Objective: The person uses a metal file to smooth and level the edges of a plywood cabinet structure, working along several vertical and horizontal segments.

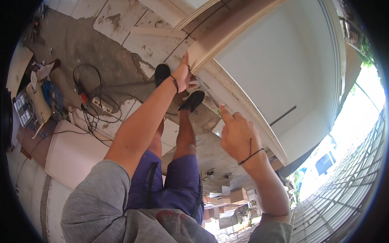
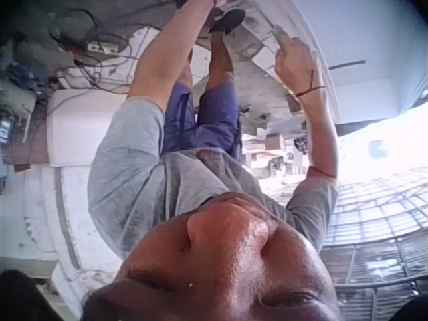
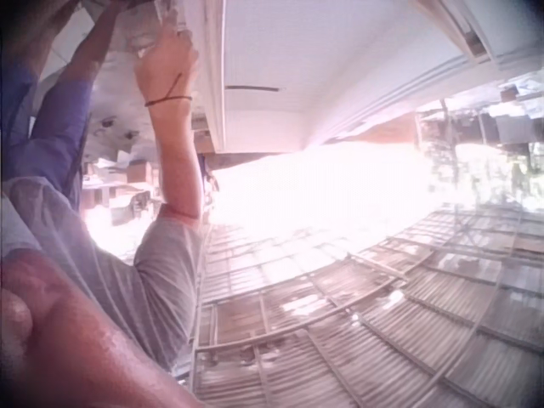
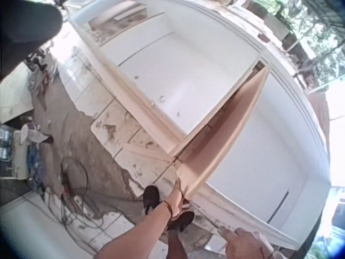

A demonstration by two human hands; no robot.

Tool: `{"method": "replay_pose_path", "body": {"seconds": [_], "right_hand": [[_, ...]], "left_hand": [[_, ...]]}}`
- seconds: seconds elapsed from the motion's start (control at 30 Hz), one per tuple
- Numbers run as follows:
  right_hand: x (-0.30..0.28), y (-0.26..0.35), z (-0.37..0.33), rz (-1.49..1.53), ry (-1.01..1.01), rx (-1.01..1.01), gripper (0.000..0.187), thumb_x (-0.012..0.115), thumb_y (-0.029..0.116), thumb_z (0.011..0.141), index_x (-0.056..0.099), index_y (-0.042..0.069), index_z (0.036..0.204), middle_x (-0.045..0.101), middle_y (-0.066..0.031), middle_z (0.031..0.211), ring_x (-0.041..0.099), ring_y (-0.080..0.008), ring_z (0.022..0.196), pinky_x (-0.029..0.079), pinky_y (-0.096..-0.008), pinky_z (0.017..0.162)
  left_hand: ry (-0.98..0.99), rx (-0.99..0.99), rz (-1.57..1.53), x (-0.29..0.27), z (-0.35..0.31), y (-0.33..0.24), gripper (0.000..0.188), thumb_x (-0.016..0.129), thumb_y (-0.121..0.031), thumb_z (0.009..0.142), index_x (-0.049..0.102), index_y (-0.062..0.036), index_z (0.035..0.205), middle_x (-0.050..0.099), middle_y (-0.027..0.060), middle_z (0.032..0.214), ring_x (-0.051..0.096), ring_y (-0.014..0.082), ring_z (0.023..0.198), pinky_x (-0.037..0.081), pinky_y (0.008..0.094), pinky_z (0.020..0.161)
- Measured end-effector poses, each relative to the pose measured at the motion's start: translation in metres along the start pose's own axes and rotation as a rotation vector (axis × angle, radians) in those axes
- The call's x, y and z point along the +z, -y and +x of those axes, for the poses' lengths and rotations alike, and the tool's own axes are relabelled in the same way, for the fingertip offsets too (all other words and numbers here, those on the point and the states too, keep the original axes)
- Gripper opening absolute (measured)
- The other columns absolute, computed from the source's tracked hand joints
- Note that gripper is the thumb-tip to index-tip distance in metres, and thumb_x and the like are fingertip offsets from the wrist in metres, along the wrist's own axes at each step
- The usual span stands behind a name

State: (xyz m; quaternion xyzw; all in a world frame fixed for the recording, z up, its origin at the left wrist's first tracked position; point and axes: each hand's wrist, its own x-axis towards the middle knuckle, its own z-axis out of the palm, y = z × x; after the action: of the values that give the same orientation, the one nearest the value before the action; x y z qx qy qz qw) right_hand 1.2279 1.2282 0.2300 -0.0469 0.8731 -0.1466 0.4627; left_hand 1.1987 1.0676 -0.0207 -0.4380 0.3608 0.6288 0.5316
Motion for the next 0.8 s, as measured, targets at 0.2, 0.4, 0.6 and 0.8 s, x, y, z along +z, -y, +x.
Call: {"method": "replay_pose_path", "body": {"seconds": [0.2, 0.4, 0.6, 0.8], "right_hand": [[0.009, 0.004, -0.016, -0.032, 0.048, 0.039, 0.054, 0.049, 0.007, 0.083, 0.041, 0.013, 0.136, 0.054, -0.0222, 0.096, 0.059, -0.0438, 0.071, 0.048, -0.0520, 0.067], [0.009, -0.004, -0.051, -0.088, 0.133, 0.066, 0.057, 0.050, 0.005, 0.082, 0.039, 0.013, 0.138, 0.053, -0.0225, 0.090, 0.056, -0.0433, 0.072, 0.046, -0.0516, 0.068], [0.043, -0.048, -0.010, -0.176, 0.135, 0.011, 0.054, 0.049, 0.004, 0.082, 0.041, 0.008, 0.135, 0.056, -0.0259, 0.080, 0.056, -0.0453, 0.072, 0.046, -0.0528, 0.067], [0.070, -0.052, 0.017, -0.145, 0.138, -0.040, 0.050, 0.048, 0.005, 0.083, 0.040, 0.005, 0.132, 0.059, -0.0301, 0.088, 0.057, -0.0463, 0.081, 0.046, -0.0533, 0.071]], "left_hand": [[0.100, 0.240, -0.225, -0.008, -0.034, 0.008, 0.098, 0.019, -0.078, 0.084, 0.009, -0.0052, 0.148, 0.014, 0.0112, 0.154, 0.015, 0.0245, 0.140, 0.010, 0.0521, 0.110], [0.206, 0.518, -0.673, 0.018, -0.036, 0.051, 0.088, 0.033, -0.067, 0.090, 0.019, 0.0003, 0.145, 0.025, 0.0103, 0.150, 0.022, 0.0225, 0.138, 0.012, 0.0369, 0.113], [0.236, 0.585, -0.817, 0.037, 0.022, 0.062, 0.090, 0.026, -0.068, 0.090, 0.021, 0.0036, 0.144, 0.028, 0.0140, 0.149, 0.023, 0.0246, 0.139, 0.013, 0.0341, 0.113], [0.090, 0.624, -0.823, 0.002, 0.068, 0.073, 0.093, 0.029, -0.067, 0.090, 0.012, 0.0063, 0.145, 0.018, 0.0161, 0.153, 0.016, 0.0256, 0.142, 0.006, 0.0374, 0.115]]}}
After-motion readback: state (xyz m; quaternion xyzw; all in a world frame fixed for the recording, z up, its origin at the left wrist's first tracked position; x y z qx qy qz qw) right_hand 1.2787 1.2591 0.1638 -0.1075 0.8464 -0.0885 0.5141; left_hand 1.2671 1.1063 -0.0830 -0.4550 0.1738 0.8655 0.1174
